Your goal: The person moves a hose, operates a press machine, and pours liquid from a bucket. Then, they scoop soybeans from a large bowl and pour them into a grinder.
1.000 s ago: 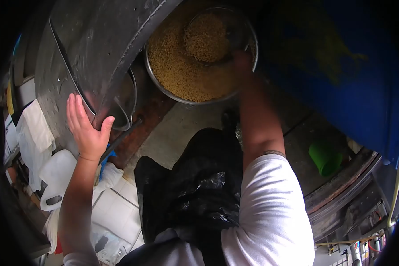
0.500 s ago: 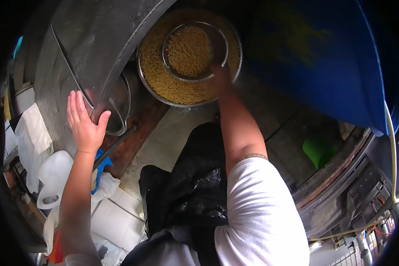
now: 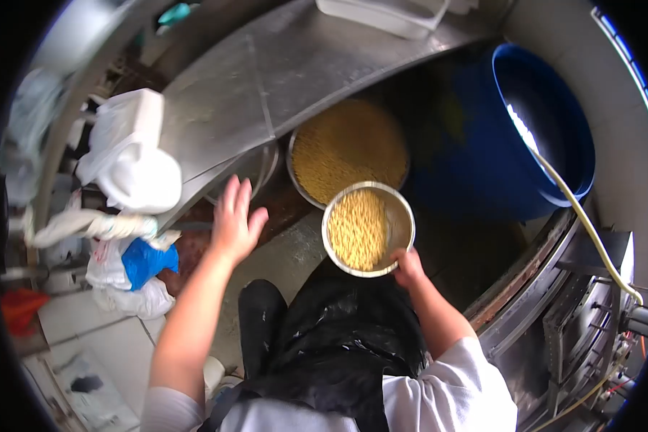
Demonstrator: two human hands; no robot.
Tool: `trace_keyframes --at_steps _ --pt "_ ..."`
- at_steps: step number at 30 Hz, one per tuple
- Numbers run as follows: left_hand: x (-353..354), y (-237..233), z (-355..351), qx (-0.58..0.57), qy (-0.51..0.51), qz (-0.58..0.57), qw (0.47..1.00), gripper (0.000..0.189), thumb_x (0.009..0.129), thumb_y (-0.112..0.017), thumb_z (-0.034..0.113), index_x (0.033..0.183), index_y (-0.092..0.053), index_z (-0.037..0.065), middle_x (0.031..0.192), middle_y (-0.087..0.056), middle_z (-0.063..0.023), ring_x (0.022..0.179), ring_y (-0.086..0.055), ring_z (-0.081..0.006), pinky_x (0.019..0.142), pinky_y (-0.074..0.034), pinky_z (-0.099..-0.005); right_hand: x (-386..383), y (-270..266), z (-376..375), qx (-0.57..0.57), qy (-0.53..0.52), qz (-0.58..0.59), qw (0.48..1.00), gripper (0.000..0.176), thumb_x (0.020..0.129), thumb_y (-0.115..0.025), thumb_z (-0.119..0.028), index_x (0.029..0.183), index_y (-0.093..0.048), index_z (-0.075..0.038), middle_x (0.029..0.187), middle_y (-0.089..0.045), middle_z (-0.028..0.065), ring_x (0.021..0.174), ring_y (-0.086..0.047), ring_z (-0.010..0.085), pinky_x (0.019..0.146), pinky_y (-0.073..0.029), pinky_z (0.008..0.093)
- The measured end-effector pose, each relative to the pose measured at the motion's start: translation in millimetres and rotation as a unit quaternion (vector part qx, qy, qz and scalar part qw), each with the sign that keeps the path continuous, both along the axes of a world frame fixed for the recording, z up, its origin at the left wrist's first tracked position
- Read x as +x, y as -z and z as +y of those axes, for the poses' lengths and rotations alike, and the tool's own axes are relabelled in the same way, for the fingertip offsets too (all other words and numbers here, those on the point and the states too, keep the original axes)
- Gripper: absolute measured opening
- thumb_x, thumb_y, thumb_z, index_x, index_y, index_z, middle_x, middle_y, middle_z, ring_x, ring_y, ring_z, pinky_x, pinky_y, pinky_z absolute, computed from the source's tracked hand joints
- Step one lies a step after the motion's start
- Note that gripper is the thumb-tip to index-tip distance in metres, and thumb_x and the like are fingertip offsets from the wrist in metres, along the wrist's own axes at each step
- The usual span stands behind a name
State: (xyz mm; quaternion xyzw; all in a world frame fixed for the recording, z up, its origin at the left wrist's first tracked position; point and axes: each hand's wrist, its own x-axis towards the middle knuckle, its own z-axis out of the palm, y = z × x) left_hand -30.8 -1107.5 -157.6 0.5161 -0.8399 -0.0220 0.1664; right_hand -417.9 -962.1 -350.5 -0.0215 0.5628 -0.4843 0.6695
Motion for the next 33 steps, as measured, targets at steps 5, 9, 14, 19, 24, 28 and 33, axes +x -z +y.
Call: trace_keyframes --at_steps 5,9,14,19,24,28,33 --pt "95.7 29.3 311.7 0.134 -0.271 0.170 0.938 0.047 0.098 -0.071 0.034 0.132 -0.062 0.002 0.102 -0.073 -0.0210 0.085 -0.073 -0.0352 0.077 -0.059 -0.0451 69.4 -26.5 84.4 -0.005 -0.113 -0.007 0.994 0.051 0.073 -0.053 0.007 0.124 -0.058 0.001 0.099 -0.066 0.0163 0.076 -0.068 0.0323 0.058 -0.060 0.0465" --pt "175.0 74.8 591.0 0.198 -0.434 0.148 0.866 0.040 0.096 -0.070 0.035 0.116 -0.068 0.000 0.093 -0.072 -0.0221 0.084 -0.070 -0.0422 0.077 -0.056 -0.0487 158.8 -65.9 129.6 -0.017 -0.216 -0.059 0.975 0.043 0.074 -0.055 0.008 0.116 -0.060 -0.003 0.095 -0.064 0.0137 0.078 -0.067 0.0333 0.067 -0.060 0.0512" --pt "169.9 32.8 827.6 0.141 -0.701 0.178 0.676 0.035 0.097 -0.064 0.033 0.103 -0.070 -0.001 0.094 -0.071 -0.0265 0.090 -0.070 -0.0460 0.077 -0.054 -0.0518 303.0 -138.9 171.4 -0.045 -0.385 -0.040 0.921 0.045 0.078 -0.056 0.005 0.122 -0.056 -0.003 0.100 -0.064 0.0145 0.083 -0.066 0.0332 0.069 -0.059 0.0517" --pt "157.6 -24.5 900.4 0.096 -0.796 0.226 0.553 0.040 0.099 -0.060 0.036 0.110 -0.069 -0.001 0.104 -0.070 -0.0272 0.103 -0.067 -0.0461 0.087 -0.052 -0.0533 430.0 -172.1 211.2 -0.074 -0.547 -0.077 0.830 0.053 0.078 -0.052 0.003 0.131 -0.053 -0.005 0.115 -0.064 0.0160 0.096 -0.069 0.0352 0.074 -0.061 0.0538" --pt "211.5 -127.9 870.5 0.037 -0.819 0.263 0.509 0.043 0.098 -0.066 0.035 0.120 -0.067 -0.001 0.116 -0.069 -0.0253 0.108 -0.066 -0.0441 0.094 -0.053 -0.0494 589.6 -256.8 260.4 -0.021 -0.618 -0.046 0.784 0.064 0.080 -0.051 0.003 0.142 -0.049 -0.010 0.132 -0.060 0.0122 0.115 -0.065 0.0333 0.082 -0.060 0.0572" --pt "209.9 -153.9 894.2 -0.020 -0.827 0.286 0.484 0.043 0.097 -0.068 0.035 0.121 -0.067 -0.001 0.115 -0.069 -0.0239 0.105 -0.067 -0.0413 0.091 -0.055 -0.0483 681.1 -250.7 319.2 -0.076 -0.696 -0.045 0.713 0.062 0.084 -0.049 0.000 0.145 -0.045 -0.006 0.136 -0.058 0.0156 0.121 -0.062 0.0400 0.091 -0.059 0.0618" --pt "238.8 -154.5 949.6 -0.069 -0.872 0.281 0.395 0.035 0.096 -0.070 0.027 0.119 -0.068 0.000 0.105 -0.070 -0.0210 0.091 -0.069 -0.0344 0.077 -0.057 -0.0436 841.4 -260.4 426.9 -0.105 -0.750 -0.106 0.644 0.064 0.082 -0.053 0.003 0.144 -0.045 -0.009 0.129 -0.060 0.0133 0.115 -0.065 0.0322 0.082 -0.062 0.0521"
